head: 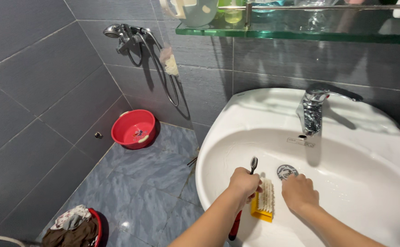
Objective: The person washes a brush and a container in a sink by hand, then uses a handheld shower head to rinse the sink and the surrounding floor.
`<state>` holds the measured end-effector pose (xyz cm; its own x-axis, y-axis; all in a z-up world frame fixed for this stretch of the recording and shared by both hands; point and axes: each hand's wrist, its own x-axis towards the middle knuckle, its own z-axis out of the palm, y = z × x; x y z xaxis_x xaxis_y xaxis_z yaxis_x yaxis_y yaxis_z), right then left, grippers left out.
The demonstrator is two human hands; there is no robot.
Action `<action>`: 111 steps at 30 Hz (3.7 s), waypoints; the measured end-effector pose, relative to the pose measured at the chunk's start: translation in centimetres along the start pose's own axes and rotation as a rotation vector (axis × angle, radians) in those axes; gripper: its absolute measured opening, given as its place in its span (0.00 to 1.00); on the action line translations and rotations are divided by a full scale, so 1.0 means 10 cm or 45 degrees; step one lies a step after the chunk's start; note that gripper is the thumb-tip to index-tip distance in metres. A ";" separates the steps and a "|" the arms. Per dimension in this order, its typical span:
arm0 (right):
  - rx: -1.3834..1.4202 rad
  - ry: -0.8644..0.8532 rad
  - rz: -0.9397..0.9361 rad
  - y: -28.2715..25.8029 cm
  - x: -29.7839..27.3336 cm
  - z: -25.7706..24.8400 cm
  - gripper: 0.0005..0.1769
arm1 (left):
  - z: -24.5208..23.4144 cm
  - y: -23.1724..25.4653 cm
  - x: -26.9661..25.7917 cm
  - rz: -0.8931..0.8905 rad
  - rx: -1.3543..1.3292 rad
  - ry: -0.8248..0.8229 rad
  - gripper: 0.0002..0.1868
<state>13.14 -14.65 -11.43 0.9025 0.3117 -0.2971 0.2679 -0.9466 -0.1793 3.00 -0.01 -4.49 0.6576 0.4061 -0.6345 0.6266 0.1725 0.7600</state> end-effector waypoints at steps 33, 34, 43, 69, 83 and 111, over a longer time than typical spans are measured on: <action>0.165 -0.009 -0.163 0.43 0.63 -0.27 0.15 | -0.04 -0.04 0.07 0.056 -0.066 0.088 0.11; 0.143 -0.035 -0.179 0.41 0.61 -0.34 0.16 | -0.05 -0.04 0.08 0.046 -0.058 0.088 0.10; 0.003 0.000 -0.409 0.30 0.37 -0.51 0.17 | 0.04 -0.06 0.22 0.016 -0.136 -0.067 0.14; -0.414 0.474 -0.794 0.19 0.54 -2.89 0.23 | 0.90 0.69 0.32 0.147 -0.315 -0.604 0.21; 0.159 0.587 -1.108 0.35 0.43 -2.82 0.22 | 0.98 0.47 0.36 0.269 -0.476 -0.486 0.16; 2.620 -0.808 -0.248 0.12 0.60 -0.96 0.04 | 0.91 0.36 0.47 0.134 -0.652 -0.471 0.29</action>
<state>22.12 -14.69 -4.40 0.5964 0.7575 -0.2657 -0.7188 0.3567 -0.5967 12.11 -5.69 -6.03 0.8630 0.1237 -0.4898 0.3316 0.5927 0.7340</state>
